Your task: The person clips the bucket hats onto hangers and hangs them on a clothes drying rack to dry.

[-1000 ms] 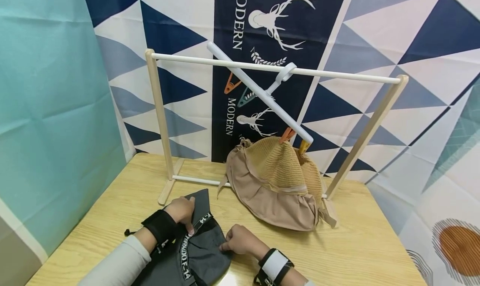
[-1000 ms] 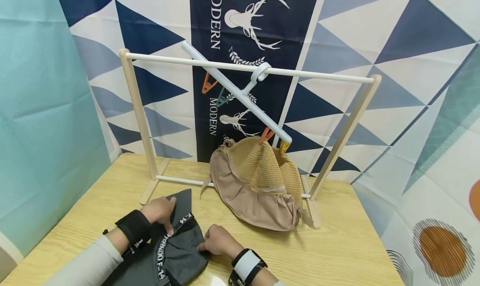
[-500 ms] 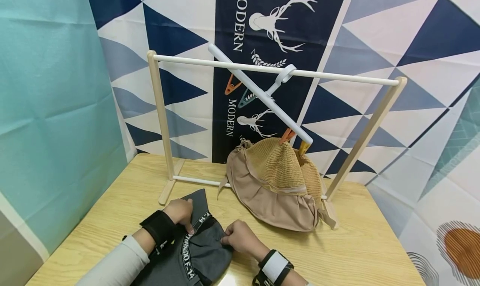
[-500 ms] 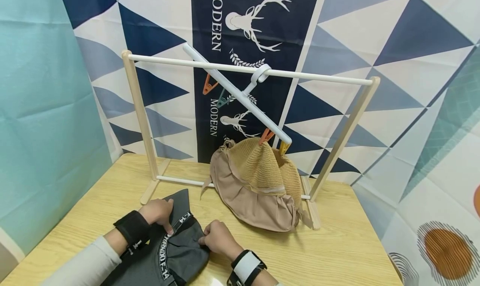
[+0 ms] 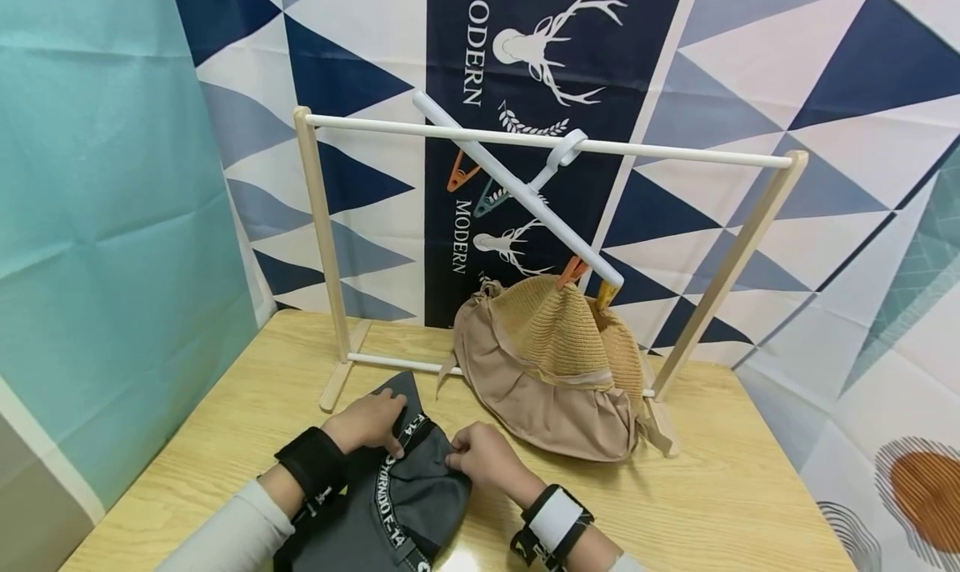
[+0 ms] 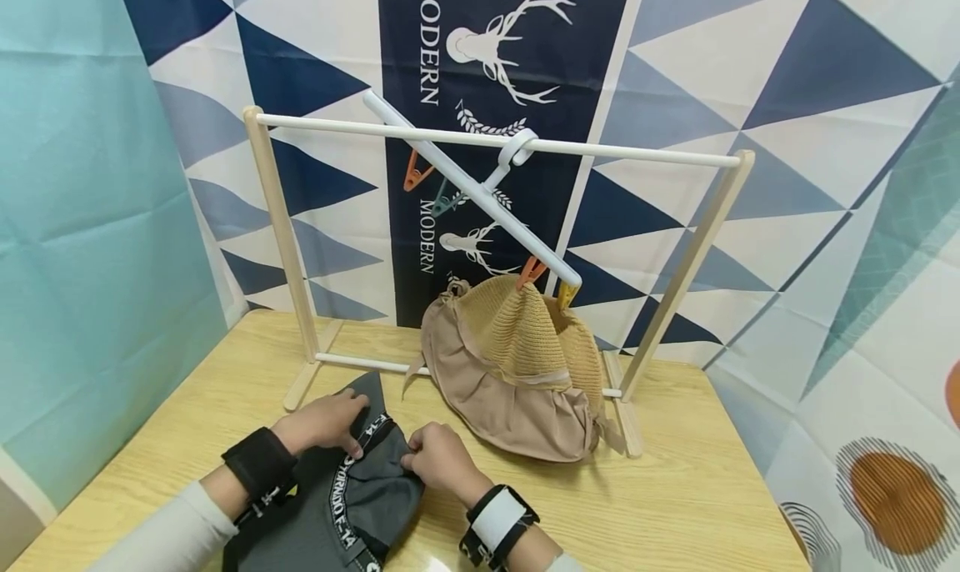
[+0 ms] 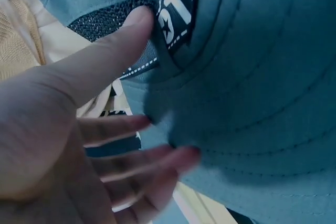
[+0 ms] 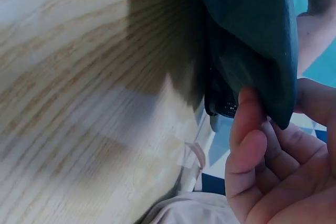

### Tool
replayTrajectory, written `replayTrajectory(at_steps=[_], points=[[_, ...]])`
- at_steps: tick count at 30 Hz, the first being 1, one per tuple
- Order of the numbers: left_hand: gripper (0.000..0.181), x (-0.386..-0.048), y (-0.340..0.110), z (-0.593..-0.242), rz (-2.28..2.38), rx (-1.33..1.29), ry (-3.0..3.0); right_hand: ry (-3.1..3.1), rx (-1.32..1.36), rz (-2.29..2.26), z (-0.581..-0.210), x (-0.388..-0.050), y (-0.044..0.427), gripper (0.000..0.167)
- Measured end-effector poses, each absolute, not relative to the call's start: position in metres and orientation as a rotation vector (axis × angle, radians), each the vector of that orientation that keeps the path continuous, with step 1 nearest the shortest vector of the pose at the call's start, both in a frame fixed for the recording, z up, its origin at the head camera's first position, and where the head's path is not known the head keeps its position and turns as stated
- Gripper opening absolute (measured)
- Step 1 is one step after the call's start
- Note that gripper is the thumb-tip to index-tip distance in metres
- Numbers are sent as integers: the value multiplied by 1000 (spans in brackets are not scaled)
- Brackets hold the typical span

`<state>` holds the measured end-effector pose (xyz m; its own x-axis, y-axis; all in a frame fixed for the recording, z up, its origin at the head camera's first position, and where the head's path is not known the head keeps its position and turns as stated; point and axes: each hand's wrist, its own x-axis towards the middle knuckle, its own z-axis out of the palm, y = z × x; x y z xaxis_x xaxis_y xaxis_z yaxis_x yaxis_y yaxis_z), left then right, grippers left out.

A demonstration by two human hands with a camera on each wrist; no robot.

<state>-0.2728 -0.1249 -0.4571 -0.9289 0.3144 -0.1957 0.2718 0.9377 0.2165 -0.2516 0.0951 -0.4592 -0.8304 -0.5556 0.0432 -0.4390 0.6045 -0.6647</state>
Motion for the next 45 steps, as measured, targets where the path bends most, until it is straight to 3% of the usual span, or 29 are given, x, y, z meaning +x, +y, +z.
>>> replayTrajectory(at_steps=[5,19,38,45], points=[[59,-276,-124,-458,469,518,2883,2689,-827,-1028,-457,-252,95,26],[43,-278,-122,-458,702,757,2863,2714,-815,-1050,-450,-253,95,10],[33,-285,-124,-458,1048,904,2613,2741,-828,-1058,-444,-255,96,9],[14,-286,-127,-465,1189,830,2601,2702,-789,-1098,-449,-255,97,10]])
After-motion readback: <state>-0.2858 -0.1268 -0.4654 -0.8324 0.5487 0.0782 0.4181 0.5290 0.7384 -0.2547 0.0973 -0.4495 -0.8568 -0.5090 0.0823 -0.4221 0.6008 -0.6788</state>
